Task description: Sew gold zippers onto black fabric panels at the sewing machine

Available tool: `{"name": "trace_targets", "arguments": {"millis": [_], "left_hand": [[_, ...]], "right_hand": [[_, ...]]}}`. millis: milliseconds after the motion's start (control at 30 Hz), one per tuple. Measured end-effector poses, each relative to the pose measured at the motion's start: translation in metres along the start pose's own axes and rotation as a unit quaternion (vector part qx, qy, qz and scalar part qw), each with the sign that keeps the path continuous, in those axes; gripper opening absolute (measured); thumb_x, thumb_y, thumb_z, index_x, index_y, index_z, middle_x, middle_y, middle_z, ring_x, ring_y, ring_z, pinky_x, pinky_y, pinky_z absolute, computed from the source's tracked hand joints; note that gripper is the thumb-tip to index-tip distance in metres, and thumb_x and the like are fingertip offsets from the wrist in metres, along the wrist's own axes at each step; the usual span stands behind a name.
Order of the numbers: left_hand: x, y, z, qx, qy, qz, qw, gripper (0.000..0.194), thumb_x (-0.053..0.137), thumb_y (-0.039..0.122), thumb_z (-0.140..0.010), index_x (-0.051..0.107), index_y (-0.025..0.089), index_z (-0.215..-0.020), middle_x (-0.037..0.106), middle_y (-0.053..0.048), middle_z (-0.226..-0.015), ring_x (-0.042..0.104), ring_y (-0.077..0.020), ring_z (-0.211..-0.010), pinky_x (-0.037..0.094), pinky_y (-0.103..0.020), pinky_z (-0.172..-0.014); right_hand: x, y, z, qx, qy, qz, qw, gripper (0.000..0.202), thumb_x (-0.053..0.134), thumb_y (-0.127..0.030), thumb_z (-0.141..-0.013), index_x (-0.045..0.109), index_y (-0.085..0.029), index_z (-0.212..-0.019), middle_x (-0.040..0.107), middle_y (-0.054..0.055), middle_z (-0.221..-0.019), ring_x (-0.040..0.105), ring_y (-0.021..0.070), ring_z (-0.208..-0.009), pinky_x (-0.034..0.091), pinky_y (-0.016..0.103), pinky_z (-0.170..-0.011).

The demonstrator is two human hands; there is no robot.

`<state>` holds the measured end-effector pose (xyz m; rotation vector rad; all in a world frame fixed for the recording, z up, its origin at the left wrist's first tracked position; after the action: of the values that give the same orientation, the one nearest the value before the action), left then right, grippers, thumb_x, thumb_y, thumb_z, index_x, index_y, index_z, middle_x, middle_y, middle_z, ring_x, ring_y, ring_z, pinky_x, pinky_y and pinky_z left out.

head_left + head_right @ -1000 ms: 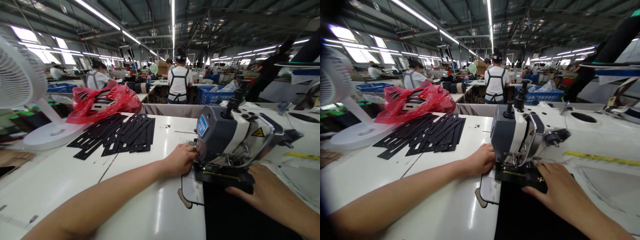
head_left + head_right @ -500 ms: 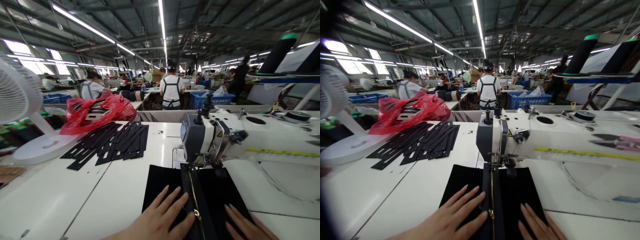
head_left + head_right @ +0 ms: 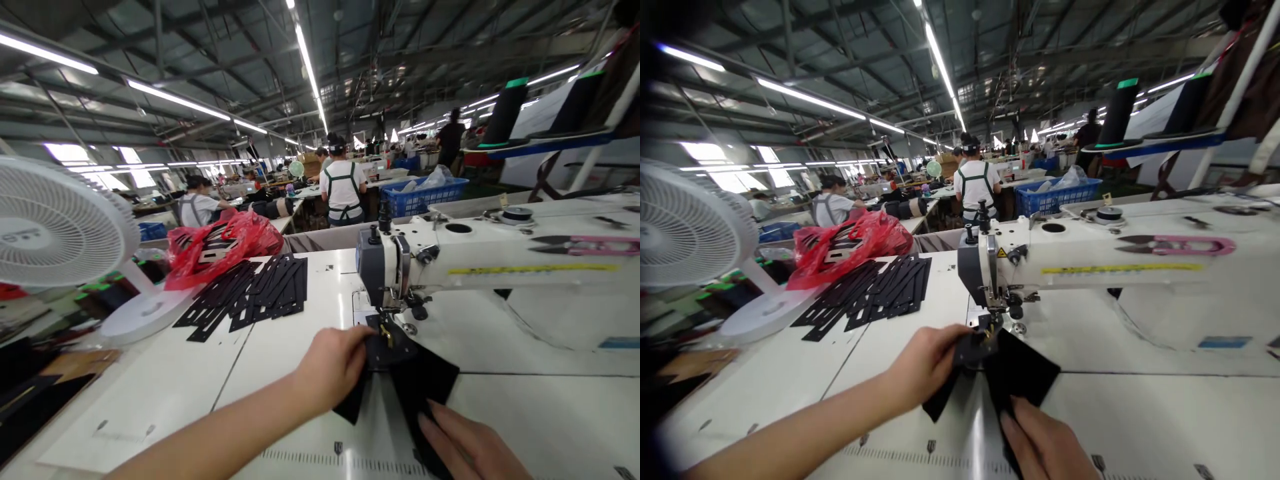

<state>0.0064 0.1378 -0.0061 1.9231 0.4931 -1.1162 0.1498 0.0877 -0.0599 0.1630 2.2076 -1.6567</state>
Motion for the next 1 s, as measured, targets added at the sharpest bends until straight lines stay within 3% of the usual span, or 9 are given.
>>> {"name": "trace_targets", "arguments": {"millis": [33,100,167,267,367,467,600,733,1000], "left_hand": [[-0.012,-0.007,-0.008,-0.040,0.023,0.046,0.998,0.027,0.043,0.010,-0.083,0.063,0.016,-0.100,0.068,-0.003,-0.077,0.064,-0.0176,-0.068,0.050,-0.025,-0.062],[-0.025,-0.009,-0.025,-0.069,0.033,0.095,0.993,0.025,0.042,0.013,-0.084,0.066,0.014,-0.091,0.067,-0.002,-0.074,0.062,-0.0188,-0.068,0.049,-0.027,-0.061],[-0.029,-0.002,-0.041,-0.062,0.020,0.104,0.992,0.025,0.043,0.015,-0.084,0.067,0.014,-0.092,0.067,-0.003,-0.075,0.061,-0.0203,-0.069,0.050,-0.030,-0.063],[-0.030,0.010,-0.050,-0.043,-0.018,0.109,0.993,0.024,0.047,0.018,-0.084,0.066,0.014,-0.100,0.068,-0.005,-0.076,0.062,-0.0227,-0.070,0.050,-0.034,-0.066],[-0.029,0.022,-0.034,-0.011,-0.102,0.166,0.981,0.035,0.046,0.028,-0.090,0.054,0.016,-0.121,0.069,-0.006,-0.084,0.065,-0.0238,-0.079,0.052,-0.034,-0.071],[-0.036,0.025,-0.001,0.033,-0.136,0.225,0.964,0.057,0.050,0.039,-0.090,0.028,0.022,-0.140,0.055,-0.009,-0.127,0.050,-0.0243,-0.118,0.039,-0.039,-0.100],[-0.034,-0.003,0.021,0.051,-0.016,0.079,0.995,0.104,0.081,0.044,-0.061,0.021,0.024,-0.143,0.028,-0.013,-0.147,0.027,-0.0326,-0.134,0.020,-0.049,-0.110],[-0.007,-0.039,0.005,-0.027,0.090,0.061,0.994,0.086,0.084,0.035,-0.058,0.040,0.020,-0.130,0.053,-0.013,-0.126,0.048,-0.0323,-0.117,0.036,-0.048,-0.101],[0.044,-0.025,0.034,-0.151,0.192,0.134,0.960,0.105,0.079,0.055,-0.057,0.021,0.015,-0.135,0.056,-0.014,-0.116,0.057,-0.0269,-0.100,0.048,-0.037,-0.083]], "right_hand": [[0.019,0.009,-0.002,0.105,0.005,-0.147,0.984,0.024,0.056,-0.042,-0.082,0.070,-0.022,-0.085,0.071,0.007,-0.089,0.064,0.0279,-0.090,0.052,0.034,-0.074],[0.053,-0.004,-0.012,0.142,0.021,-0.242,0.960,0.038,0.042,-0.050,-0.089,0.065,-0.023,-0.099,0.069,0.006,-0.095,0.063,0.0253,-0.094,0.052,0.036,-0.077],[0.085,-0.014,-0.023,0.192,0.060,-0.512,0.835,0.040,0.053,-0.050,-0.083,0.058,-0.025,-0.113,0.063,0.005,-0.114,0.054,0.0258,-0.112,0.049,0.040,-0.084],[0.101,-0.037,-0.041,0.165,0.066,-0.656,0.734,0.051,0.068,-0.040,-0.074,0.053,-0.022,-0.119,0.061,0.006,-0.116,0.051,0.0253,-0.115,0.046,0.041,-0.089],[0.092,-0.040,-0.044,0.175,0.071,-0.668,0.720,0.051,0.070,-0.036,-0.072,0.055,-0.019,-0.117,0.063,0.008,-0.112,0.056,0.0244,-0.108,0.047,0.038,-0.087],[0.067,-0.028,-0.038,0.212,0.113,-0.639,0.731,0.040,0.071,-0.029,-0.072,0.060,-0.017,-0.109,0.068,0.007,-0.101,0.063,0.0223,-0.094,0.052,0.035,-0.079],[0.032,-0.012,-0.033,0.283,0.150,-0.600,0.733,0.021,0.063,-0.005,-0.072,0.063,-0.012,-0.092,0.071,0.007,-0.082,0.067,0.0180,-0.071,0.056,0.029,-0.064],[0.003,-0.010,-0.040,0.294,0.144,-0.599,0.730,0.023,0.047,0.000,-0.077,0.062,-0.011,-0.090,0.070,0.008,-0.078,0.067,0.0152,-0.064,0.056,0.024,-0.056],[-0.008,-0.015,-0.044,0.268,0.159,-0.587,0.747,0.029,0.037,-0.001,-0.081,0.062,-0.013,-0.087,0.070,0.007,-0.083,0.068,0.0144,-0.077,0.057,0.024,-0.066]]}}
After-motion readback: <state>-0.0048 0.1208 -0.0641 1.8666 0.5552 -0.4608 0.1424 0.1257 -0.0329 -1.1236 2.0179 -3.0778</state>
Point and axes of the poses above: each hand's wrist, its own z-axis away from the middle knuckle, its own x-axis out of the palm, y = z × x, the point moved 9 cm from there along -z, towards the middle knuckle
